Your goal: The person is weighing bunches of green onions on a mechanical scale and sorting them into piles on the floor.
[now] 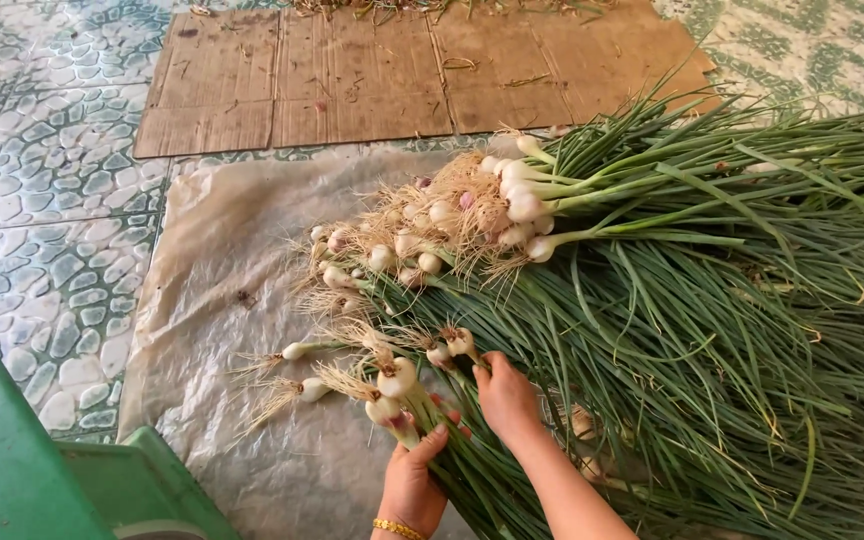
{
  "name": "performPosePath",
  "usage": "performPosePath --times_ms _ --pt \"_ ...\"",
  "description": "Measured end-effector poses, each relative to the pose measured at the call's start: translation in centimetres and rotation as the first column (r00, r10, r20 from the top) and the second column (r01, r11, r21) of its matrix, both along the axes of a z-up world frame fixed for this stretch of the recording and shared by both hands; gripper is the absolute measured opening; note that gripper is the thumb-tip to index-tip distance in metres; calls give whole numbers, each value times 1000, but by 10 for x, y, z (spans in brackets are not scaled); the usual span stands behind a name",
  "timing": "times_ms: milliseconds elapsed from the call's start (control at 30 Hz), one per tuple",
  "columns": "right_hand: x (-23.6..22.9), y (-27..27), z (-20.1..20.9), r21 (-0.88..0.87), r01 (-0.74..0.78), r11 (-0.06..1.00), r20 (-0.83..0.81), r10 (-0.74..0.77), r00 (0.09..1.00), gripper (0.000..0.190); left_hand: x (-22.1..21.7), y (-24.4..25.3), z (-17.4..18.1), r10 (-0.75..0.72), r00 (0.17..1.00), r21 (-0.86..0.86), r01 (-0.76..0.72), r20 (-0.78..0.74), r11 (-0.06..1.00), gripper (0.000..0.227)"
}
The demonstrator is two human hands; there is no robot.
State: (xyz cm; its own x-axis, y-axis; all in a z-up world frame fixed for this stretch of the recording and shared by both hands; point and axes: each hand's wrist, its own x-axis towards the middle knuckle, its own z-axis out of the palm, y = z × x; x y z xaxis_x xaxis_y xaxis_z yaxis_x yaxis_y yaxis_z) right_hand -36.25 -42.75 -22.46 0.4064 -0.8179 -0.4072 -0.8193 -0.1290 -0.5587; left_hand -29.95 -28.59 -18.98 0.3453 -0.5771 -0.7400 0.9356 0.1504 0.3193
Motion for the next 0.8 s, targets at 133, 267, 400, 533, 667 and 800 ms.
performPosePath --times_ms 133,267,400,533,667,800 --pt "0 -9 -87 -13 -60 998 -46 59 997 26 -1 -2 -12 -50 996 2 50 69 999 48" --pt "-12 5 -117 -88 -193 977 -120 181 976 44 -1 -1 -13 -50 997 14 49 59 999 34" --pt "-18 -1 -124 55 -101 993 -70 104 992 44 -2 4 -5 -40 999 96 37 34 995 33" --pt "-19 5 -31 140 -44 989 -93 57 994 34 3 -1 12 -39 997 85 33 67 996 29" --pt "-29 21 73 205 80 975 166 -115 979 28 3 -11 52 -70 986 61 62 150 996 35" --pt "-36 22 158 213 60 975 507 -163 847 44 -4 -27 86 -153 940 -14 166 306 986 28"
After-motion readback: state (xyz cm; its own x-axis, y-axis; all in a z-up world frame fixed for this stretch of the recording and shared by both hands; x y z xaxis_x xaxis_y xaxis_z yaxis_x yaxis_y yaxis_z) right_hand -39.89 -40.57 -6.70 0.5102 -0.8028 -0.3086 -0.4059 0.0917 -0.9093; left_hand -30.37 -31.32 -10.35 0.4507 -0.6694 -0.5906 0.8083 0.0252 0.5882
